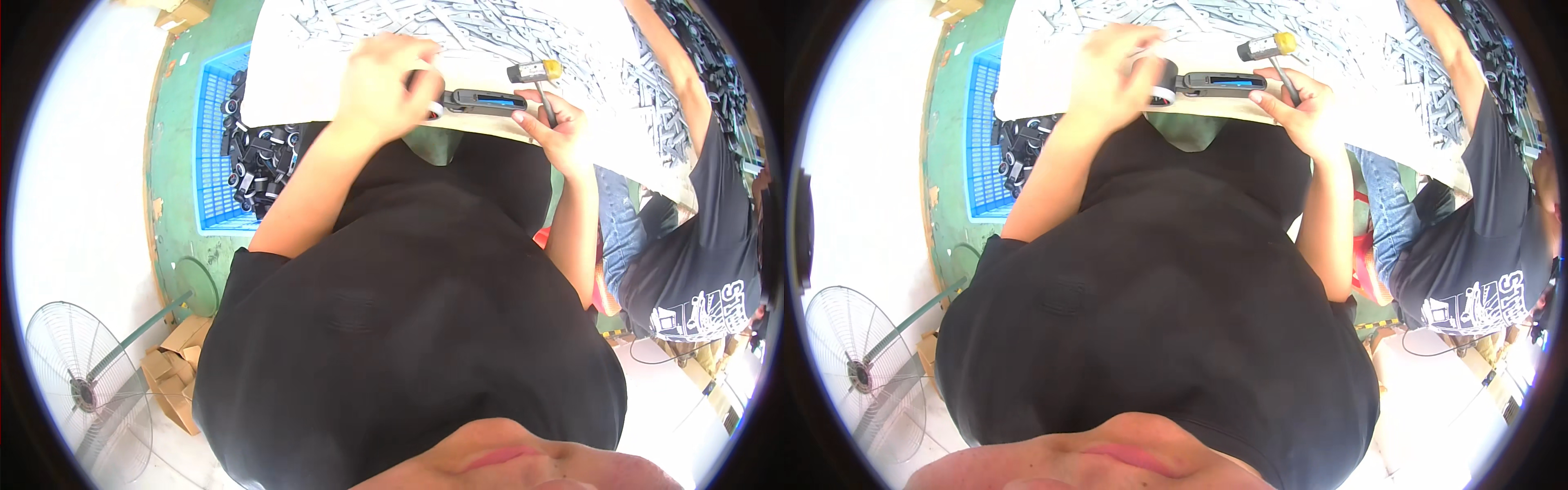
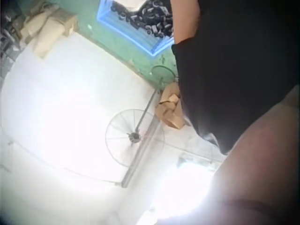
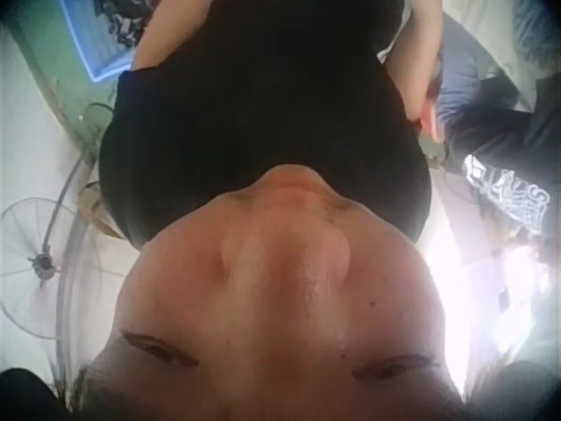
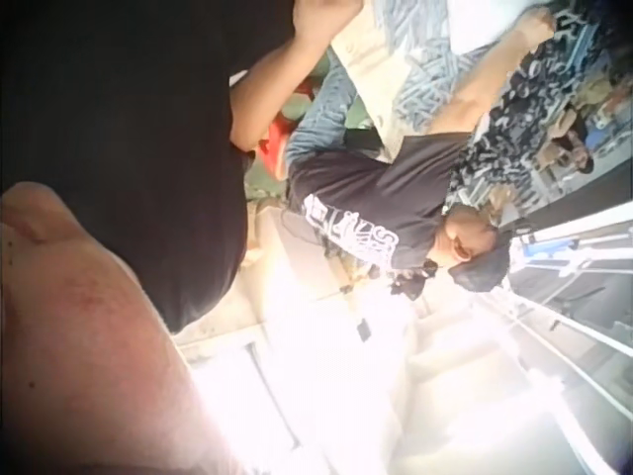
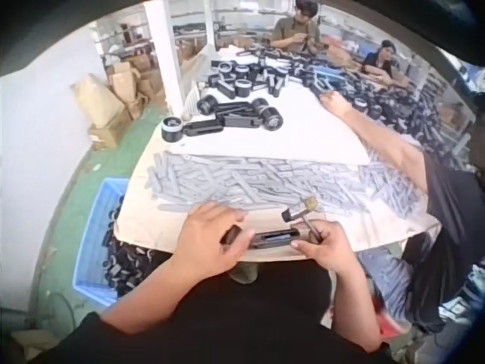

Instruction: Manually assemble mechanical components by inserting metal pins and seating them using a small hammer.

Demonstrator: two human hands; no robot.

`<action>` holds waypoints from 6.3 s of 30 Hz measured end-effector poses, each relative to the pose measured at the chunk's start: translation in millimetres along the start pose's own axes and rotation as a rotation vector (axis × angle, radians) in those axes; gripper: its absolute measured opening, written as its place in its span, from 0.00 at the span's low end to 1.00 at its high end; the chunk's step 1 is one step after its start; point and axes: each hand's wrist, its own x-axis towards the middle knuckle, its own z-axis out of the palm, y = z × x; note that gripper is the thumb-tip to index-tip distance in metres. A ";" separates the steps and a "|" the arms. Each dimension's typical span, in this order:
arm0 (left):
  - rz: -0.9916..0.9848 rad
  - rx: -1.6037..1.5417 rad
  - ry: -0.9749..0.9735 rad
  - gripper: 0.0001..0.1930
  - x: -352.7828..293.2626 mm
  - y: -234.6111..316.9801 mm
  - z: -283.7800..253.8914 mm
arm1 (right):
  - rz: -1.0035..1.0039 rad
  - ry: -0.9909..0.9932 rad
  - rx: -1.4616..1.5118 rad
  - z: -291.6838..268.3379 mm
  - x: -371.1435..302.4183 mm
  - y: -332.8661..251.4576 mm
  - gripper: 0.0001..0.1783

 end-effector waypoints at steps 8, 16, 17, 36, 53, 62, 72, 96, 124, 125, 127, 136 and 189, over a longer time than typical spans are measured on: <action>-0.250 0.270 0.087 0.15 -21.4 -65.2 -40.8 | -0.057 0.016 0.047 -1.1 -2.3 17.2 0.18; -0.298 0.383 0.001 0.16 -50.0 -90.1 -74.7 | -0.071 0.046 0.163 -3.4 0.2 32.7 0.14; -0.279 0.358 -0.013 0.16 -51.8 -88.4 -74.2 | -0.062 0.065 0.176 -2.8 0.9 36.0 0.13; -0.311 0.407 0.099 0.08 -29.1 -111.3 -85.6 | -0.138 0.119 0.157 0.3 8.9 41.1 0.11; -0.318 0.384 -0.171 0.07 3.5 -113.9 -73.8 | -0.159 0.127 0.127 -0.7 9.8 37.5 0.11; -0.285 0.428 -0.191 0.08 9.9 -107.4 -72.7 | -0.173 0.135 0.127 -1.7 10.7 37.6 0.11; 0.102 -0.166 0.050 0.06 0.7 -143.2 -66.0 | -0.135 0.042 0.095 -1.4 14.4 31.5 0.19; -0.021 0.098 -0.105 0.25 7.6 24.8 36.1 | 0.052 0.268 0.428 14.1 4.0 -14.5 0.07; 0.092 -0.130 -0.108 0.11 6.3 2.0 49.0 | 0.022 0.288 0.069 15.9 5.5 3.1 0.09; 0.090 -0.114 -0.098 0.11 5.9 2.6 49.9 | 0.025 0.292 0.069 18.1 5.0 0.5 0.09; 0.107 -0.083 -0.114 0.11 6.2 7.3 49.3 | 0.041 0.297 -0.032 17.9 3.4 -4.6 0.11; 0.157 0.211 -0.207 0.09 11.3 36.0 46.2 | 0.007 0.222 -0.131 14.3 2.5 -3.2 0.15; 0.093 0.169 -0.160 0.10 3.1 49.7 78.9 | -0.432 0.386 -0.412 1.8 -57.5 -0.7 0.25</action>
